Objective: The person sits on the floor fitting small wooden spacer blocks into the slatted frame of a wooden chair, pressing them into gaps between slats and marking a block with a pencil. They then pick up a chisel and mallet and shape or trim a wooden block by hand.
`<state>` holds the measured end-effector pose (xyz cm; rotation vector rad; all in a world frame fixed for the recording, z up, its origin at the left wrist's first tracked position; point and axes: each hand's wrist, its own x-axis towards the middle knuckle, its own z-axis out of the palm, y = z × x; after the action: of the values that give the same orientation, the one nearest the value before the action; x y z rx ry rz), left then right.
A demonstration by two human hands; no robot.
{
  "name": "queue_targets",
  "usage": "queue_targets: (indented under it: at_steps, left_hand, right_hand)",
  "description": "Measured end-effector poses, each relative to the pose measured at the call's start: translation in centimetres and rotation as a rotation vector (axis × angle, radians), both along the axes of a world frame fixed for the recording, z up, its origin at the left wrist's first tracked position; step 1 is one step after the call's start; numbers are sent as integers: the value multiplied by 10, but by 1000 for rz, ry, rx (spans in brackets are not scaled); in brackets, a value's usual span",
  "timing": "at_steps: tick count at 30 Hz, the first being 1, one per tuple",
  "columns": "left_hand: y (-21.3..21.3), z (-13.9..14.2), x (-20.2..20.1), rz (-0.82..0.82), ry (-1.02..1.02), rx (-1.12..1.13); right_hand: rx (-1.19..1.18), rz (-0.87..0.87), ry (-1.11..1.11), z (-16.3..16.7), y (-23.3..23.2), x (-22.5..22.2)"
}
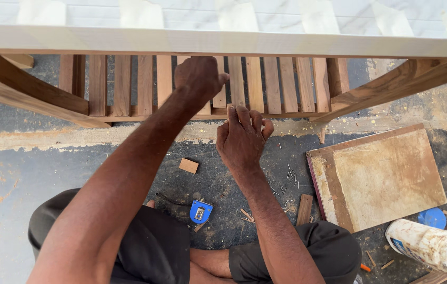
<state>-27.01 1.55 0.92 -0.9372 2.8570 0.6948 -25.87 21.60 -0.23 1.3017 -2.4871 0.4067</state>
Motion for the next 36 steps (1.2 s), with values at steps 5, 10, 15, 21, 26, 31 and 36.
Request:
queue_targets:
  at_steps: [5, 10, 15, 21, 26, 31, 36]
  left_hand:
    - [5, 1, -28, 56, -58, -126]
    - [14, 6, -30, 66, -21, -110]
    - [20, 15, -18, 87, -81, 70]
    - [8, 0, -8, -56, -10, -57]
    - [-3, -9, -13, -329, -4, -134]
    - [3, 6, -14, -397, -74, 46]
    - [3, 22, -17, -461, -205, -20]
  right_hand:
    - [-11, 13, 47, 1, -1, -1]
    - [9, 12, 16, 0, 0, -3]
    - [19, 17, 15, -4, 2, -4]
    - [-6, 15, 20, -8, 2, -4]
    - [15, 9, 18, -8, 2, -4]
    - [25, 7, 0, -2, -1, -5]
    - [8, 33, 22, 3, -2, -6]
